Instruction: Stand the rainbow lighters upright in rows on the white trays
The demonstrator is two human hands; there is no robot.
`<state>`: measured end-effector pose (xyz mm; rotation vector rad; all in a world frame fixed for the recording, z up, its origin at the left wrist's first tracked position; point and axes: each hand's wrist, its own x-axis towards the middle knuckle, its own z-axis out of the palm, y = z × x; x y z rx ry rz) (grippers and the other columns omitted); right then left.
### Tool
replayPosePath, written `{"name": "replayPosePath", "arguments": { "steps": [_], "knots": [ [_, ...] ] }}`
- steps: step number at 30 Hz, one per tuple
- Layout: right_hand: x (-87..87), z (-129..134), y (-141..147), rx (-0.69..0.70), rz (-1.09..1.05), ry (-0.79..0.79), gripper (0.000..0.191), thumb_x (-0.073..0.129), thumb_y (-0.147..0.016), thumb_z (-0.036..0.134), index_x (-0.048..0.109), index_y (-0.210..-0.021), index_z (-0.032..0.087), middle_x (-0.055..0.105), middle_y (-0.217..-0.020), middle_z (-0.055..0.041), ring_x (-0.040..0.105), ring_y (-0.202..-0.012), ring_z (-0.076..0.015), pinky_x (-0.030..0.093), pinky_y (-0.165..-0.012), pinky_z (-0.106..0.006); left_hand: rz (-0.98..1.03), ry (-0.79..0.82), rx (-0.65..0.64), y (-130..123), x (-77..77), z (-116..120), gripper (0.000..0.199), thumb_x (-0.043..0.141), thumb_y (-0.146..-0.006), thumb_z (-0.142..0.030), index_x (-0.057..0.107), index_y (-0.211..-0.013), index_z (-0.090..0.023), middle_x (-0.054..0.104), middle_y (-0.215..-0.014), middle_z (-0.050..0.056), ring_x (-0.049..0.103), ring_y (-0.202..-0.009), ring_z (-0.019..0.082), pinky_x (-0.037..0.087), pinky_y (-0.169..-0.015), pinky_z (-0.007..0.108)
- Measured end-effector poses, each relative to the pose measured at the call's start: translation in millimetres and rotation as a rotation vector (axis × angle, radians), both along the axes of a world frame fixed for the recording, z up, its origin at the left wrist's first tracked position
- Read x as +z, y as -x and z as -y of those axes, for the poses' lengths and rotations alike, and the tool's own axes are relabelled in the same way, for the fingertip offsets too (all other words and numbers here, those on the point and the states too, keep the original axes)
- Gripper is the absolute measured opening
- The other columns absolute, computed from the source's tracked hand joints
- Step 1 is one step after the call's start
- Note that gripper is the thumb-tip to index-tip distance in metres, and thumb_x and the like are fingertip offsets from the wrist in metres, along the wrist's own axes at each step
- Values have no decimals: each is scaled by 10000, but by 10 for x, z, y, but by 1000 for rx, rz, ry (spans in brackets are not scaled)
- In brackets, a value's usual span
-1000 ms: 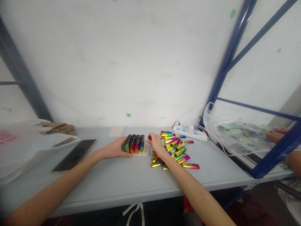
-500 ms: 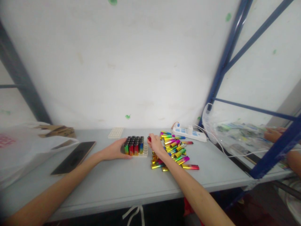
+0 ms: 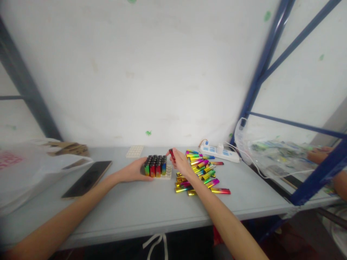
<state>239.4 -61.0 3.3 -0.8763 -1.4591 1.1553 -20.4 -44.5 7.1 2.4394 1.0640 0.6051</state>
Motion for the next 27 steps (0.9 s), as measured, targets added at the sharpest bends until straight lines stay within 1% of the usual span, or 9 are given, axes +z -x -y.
{"name": "replayPosePath", "arguments": {
  "steps": [2, 3, 6, 8, 10, 13, 15, 20, 27],
  "knots": [
    [10, 17, -22, -16, 56, -77, 509, 507, -904, 710, 597, -992, 217, 425, -637, 59, 369, -480, -104, 303, -409, -212, 10, 4, -8, 0, -1, -2, 715, 838, -641, -622, 633, -1160, -176, 701, -1180, 116, 656, -1056, 336, 517, -914, 417],
    [19, 30, -32, -37, 111, -124, 466, 525, -916, 675, 590, -996, 221, 461, -656, 52, 420, -506, -111, 352, -436, -217, 13, 8, -10, -1, -1, -3, 718, 839, -640, -618, 630, -1164, -175, 701, -1181, 116, 657, -1055, 335, 517, -914, 415],
    [63, 86, -47, -99, 290, -296, 362, 588, -929, 575, 587, -958, 214, 589, -784, 9, 561, -658, -132, 482, -605, -246, 16, 19, -13, -4, 0, 0, 710, 844, -640, -600, 628, -1159, -166, 705, -1171, 119, 658, -1048, 331, 518, -909, 412],
    [97, 126, -45, -118, 375, -411, 326, 602, -936, 527, 606, -933, 202, 623, -888, -26, 600, -776, -153, 513, -717, -273, 22, 21, -14, -6, 2, 4, 705, 844, -641, -593, 632, -1159, -165, 709, -1162, 115, 658, -1044, 331, 519, -905, 410],
    [115, 157, -37, -112, 436, -484, 300, 597, -947, 492, 618, -913, 194, 613, -871, -29, 593, -783, -161, 511, -739, -286, 32, 21, -11, -5, 1, 4, 704, 845, -639, -592, 637, -1162, -169, 712, -1154, 108, 658, -1036, 330, 520, -900, 411],
    [100, 174, -28, -63, 503, -514, 246, 594, -963, 439, 617, -959, 193, 577, -745, 10, 554, -682, -147, 478, -684, -277, 29, 12, -9, 0, -14, -5, 711, 846, -639, -594, 635, -1173, -174, 709, -1160, 105, 653, -1039, 330, 518, -904, 415],
    [70, 168, -28, -38, 535, -528, 218, 609, -960, 411, 610, -992, 195, 569, -707, 30, 539, -643, -137, 458, -656, -268, 19, 3, -8, 4, -28, -16, 716, 845, -641, -597, 629, -1179, -176, 704, -1166, 105, 650, -1045, 330, 516, -908, 415],
    [24, 149, -41, -9, 578, -554, 196, 636, -945, 390, 596, -994, 204, 578, -690, 43, 541, -624, -128, 449, -644, -257, 7, -4, 4, 4, -44, -24, 703, 852, -627, -594, 632, -1151, -181, 705, -1136, 96, 652, -1016, 322, 519, -892, 411],
    [57, 168, -62, 28, 588, -527, 191, 646, -933, 374, 588, -1001, 205, 592, -697, 38, 555, -629, -131, 465, -647, -257, 13, 6, -6, -3, -24, -7, 693, 845, -640, -582, 628, -1158, -176, 701, -1140, 97, 651, -1010, 317, 519, -892, 409]
  ]
}}
